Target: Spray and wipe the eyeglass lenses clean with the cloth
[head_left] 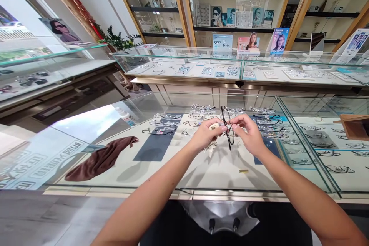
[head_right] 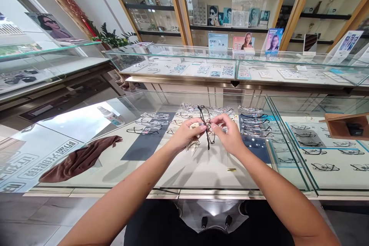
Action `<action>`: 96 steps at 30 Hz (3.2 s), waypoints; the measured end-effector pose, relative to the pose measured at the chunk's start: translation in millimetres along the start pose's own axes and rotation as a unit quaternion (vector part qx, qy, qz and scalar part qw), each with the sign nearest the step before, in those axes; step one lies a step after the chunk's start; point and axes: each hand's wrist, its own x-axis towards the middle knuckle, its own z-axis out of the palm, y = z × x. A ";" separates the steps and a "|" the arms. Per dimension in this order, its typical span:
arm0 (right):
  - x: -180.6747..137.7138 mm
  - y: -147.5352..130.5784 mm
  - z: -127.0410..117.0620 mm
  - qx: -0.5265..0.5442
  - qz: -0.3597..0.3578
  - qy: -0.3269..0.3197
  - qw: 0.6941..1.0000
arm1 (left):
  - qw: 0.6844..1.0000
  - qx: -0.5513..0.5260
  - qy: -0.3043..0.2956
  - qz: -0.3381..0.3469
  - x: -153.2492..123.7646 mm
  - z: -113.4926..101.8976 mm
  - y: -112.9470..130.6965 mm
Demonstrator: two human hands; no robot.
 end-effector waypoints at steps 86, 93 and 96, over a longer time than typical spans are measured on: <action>5.5 -2.2 2.7 0.297 0.227 -0.046 0.926 | 0.992 0.089 -0.069 0.052 -7.9 -3.9 5.8; 5.1 1.8 3.7 0.297 0.226 -0.057 0.926 | 0.991 0.098 -0.076 0.058 -7.8 -3.3 6.1; 4.5 2.8 4.0 0.288 0.224 -0.049 0.930 | 0.992 0.093 -0.070 0.043 -8.0 -2.7 6.3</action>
